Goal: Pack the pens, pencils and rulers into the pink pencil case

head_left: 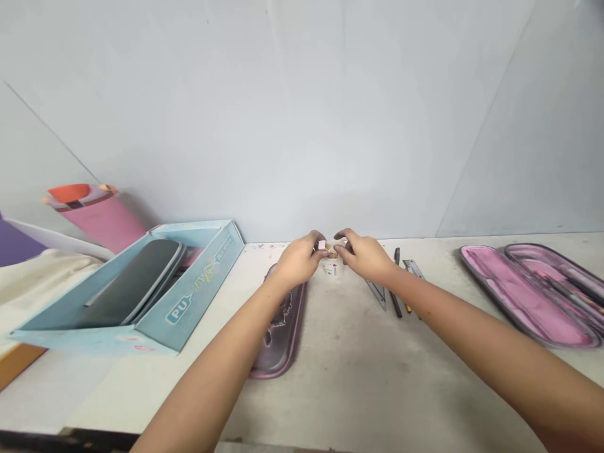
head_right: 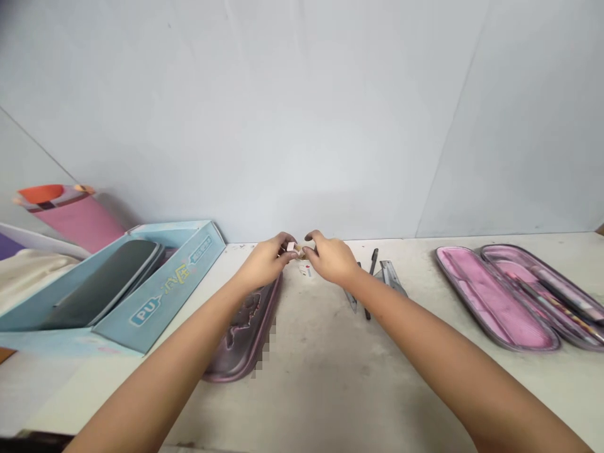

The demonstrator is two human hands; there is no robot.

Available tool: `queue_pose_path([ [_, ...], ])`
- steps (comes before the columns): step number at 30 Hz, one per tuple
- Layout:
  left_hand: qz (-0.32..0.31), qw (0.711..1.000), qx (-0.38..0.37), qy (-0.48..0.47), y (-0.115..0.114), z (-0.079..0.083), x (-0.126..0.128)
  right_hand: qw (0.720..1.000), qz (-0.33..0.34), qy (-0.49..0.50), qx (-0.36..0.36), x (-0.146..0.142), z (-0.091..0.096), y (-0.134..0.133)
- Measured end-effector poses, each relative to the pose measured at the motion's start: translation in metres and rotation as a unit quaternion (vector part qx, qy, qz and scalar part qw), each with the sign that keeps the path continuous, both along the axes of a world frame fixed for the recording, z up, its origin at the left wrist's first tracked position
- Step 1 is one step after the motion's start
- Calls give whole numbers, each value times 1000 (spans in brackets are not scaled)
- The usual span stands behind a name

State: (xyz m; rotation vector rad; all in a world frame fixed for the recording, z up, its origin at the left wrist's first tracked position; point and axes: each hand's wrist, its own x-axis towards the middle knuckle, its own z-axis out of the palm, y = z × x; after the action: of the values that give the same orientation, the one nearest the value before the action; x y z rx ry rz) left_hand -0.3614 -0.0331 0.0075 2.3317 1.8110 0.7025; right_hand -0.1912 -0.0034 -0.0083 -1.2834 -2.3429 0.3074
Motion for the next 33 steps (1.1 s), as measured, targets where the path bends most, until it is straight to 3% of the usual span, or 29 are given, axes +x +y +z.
queue_pose_path([
  [10, 32, 998, 17, 53, -5, 9, 9, 996, -31, -58, 54, -8, 12, 8],
  [16, 46, 975, 63, 209, 0, 6, 12, 994, -19, -100, 46, 0, 8, 18],
  [19, 49, 974, 77, 207, 5, 6, 13, 994, -5, -97, 51, 7, 8, 16],
  [22, 73, 990, 48, 108, 13, 9, 18, 995, 4, -85, 60, 18, 13, 12],
  [24, 67, 997, 19, -31, 18, 13, 26, 996, 9, -60, 71, 28, 17, 10],
  [28, -23, 959, -70, -274, 24, 18, 64, 995, 20, 20, 94, 61, 22, 11],
  [33, -120, 924, -109, -347, 33, 16, 138, 993, 4, 65, 95, 129, 18, 16],
])
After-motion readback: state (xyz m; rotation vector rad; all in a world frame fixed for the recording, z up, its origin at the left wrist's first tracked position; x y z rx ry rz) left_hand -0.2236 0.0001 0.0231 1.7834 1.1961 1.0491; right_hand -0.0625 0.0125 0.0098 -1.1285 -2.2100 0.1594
